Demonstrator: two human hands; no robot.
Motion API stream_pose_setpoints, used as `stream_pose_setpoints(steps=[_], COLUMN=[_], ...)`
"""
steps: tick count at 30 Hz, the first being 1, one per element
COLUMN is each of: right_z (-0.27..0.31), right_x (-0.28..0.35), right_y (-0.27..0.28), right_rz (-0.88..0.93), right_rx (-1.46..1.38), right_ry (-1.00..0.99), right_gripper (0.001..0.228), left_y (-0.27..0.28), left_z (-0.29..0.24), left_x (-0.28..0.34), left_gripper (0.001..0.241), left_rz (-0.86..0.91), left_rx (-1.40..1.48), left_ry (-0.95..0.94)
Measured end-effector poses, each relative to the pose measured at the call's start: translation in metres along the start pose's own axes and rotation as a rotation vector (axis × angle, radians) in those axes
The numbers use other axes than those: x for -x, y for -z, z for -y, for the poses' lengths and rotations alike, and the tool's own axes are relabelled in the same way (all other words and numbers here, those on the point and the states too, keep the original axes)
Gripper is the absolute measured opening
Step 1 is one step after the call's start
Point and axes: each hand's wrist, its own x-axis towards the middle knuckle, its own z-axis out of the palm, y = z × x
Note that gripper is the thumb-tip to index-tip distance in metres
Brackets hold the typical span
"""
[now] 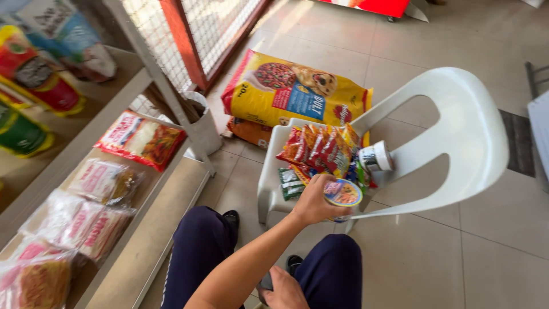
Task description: Cleaning food containers with a cloth and placing them on a shelf.
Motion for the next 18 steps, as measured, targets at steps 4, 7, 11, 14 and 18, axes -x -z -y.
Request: stream_pose_setpoints(steps=[4,7,11,14,18], right_z=[-0.025,-0.064,-0.2,-0.224,-0.183], right_x=[-0.026,-0.06,-0.151,-0.146,-0.138], right_y=[-0.019,-0.039,-0.085,-0.079,-0.05], right_rz=[-0.045,-0.144,-0.404,-0.45,-0.4], right_rx=[-0.046,-0.055,-0.113,-0.266,-0.495], right_ry=[0.058,0.158,0.19,0.173,0.149], right_gripper=[0.064,0.071,0.069,0.066,0.053], left_y=[0.058,0.106,0.158,0.184,0.227], left_z=[-0.029,-0.03,-0.028,-0.011,-0.013], left_x=[0.007,0.009,0.008,0.016,0.04], left_gripper=[0.096,0.102,0.087,0.07,0.054], left_rz=[-0.047,0.002,-0.1,-0.16,0.0], left_rx=[0.269,0.635,0.938,1.181,1.422], left_ry=[0.022,0.077,0.117,0.164,0.137])
